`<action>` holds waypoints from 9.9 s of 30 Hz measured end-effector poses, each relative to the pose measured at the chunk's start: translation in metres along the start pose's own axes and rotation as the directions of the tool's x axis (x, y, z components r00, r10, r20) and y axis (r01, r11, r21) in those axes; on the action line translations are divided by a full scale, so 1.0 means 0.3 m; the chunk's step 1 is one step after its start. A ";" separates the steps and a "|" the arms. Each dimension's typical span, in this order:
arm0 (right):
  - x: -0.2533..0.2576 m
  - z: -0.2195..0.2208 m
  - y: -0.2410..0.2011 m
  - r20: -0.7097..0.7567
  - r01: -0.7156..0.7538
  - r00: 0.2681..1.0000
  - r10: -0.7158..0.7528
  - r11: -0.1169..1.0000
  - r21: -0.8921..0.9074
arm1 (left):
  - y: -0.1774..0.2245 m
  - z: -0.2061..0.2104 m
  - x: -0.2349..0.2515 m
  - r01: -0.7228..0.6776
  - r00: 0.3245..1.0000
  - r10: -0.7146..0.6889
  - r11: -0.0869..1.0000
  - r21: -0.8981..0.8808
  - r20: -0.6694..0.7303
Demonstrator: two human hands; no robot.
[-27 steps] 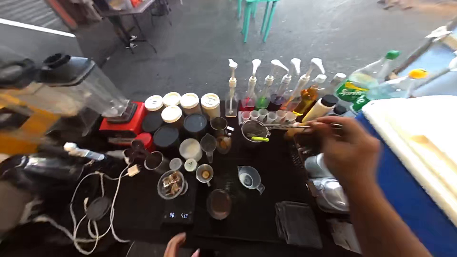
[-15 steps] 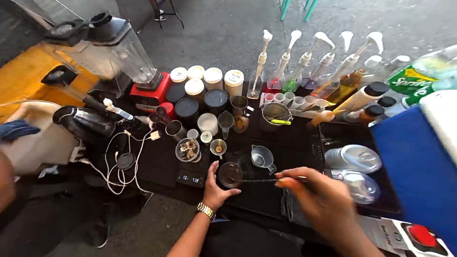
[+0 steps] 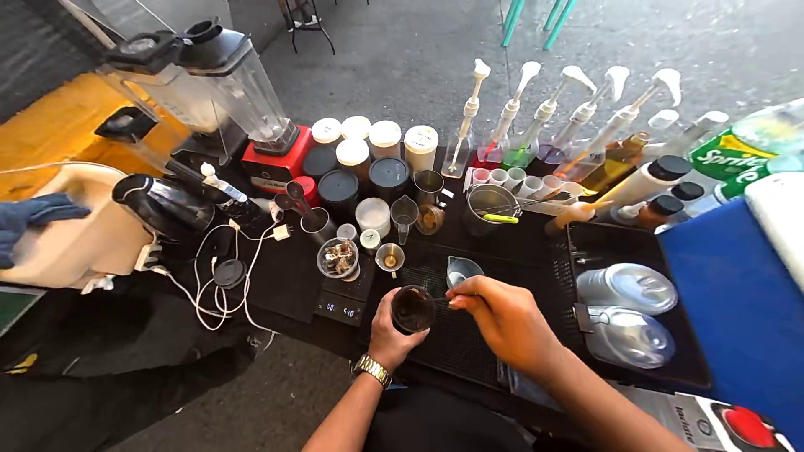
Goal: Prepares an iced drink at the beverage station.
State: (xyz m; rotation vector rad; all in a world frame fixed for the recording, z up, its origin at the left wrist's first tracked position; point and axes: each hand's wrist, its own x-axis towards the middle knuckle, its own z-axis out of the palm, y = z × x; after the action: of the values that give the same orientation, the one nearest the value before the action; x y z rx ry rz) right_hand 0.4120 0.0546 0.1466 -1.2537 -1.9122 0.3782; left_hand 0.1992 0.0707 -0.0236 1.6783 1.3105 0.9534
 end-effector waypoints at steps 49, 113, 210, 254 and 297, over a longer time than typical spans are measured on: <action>0.168 -0.141 -0.069 0.099 0.133 0.987 -0.125 0.987 -0.085 | 0.163 -0.070 0.061 -0.014 0.992 0.003 0.995 0.094 0.126; 0.202 -0.185 -0.083 0.110 0.064 0.993 -0.047 0.987 -0.149 | 0.187 -0.056 0.078 -0.007 0.978 0.006 1.000 0.006 0.208; 0.205 -0.232 -0.052 0.087 0.112 0.991 -0.097 0.976 -0.184 | 0.241 -0.009 0.104 -0.015 0.981 0.007 0.999 0.038 0.193; 0.217 -0.246 -0.049 0.077 0.104 0.993 -0.092 0.981 -0.161 | 0.248 -0.015 0.114 0.004 0.974 -0.010 1.000 0.030 0.224; 0.073 -0.375 -0.088 -0.033 0.170 0.985 -0.172 0.985 -0.038 | 0.220 -0.011 0.129 0.019 0.991 -0.029 0.997 0.076 0.131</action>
State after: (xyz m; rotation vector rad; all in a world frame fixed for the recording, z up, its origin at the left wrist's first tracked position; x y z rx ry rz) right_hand 0.4760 0.0422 0.2445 -1.1008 -1.9858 0.2319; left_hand 0.2291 0.0986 0.0413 1.7479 1.2883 0.7736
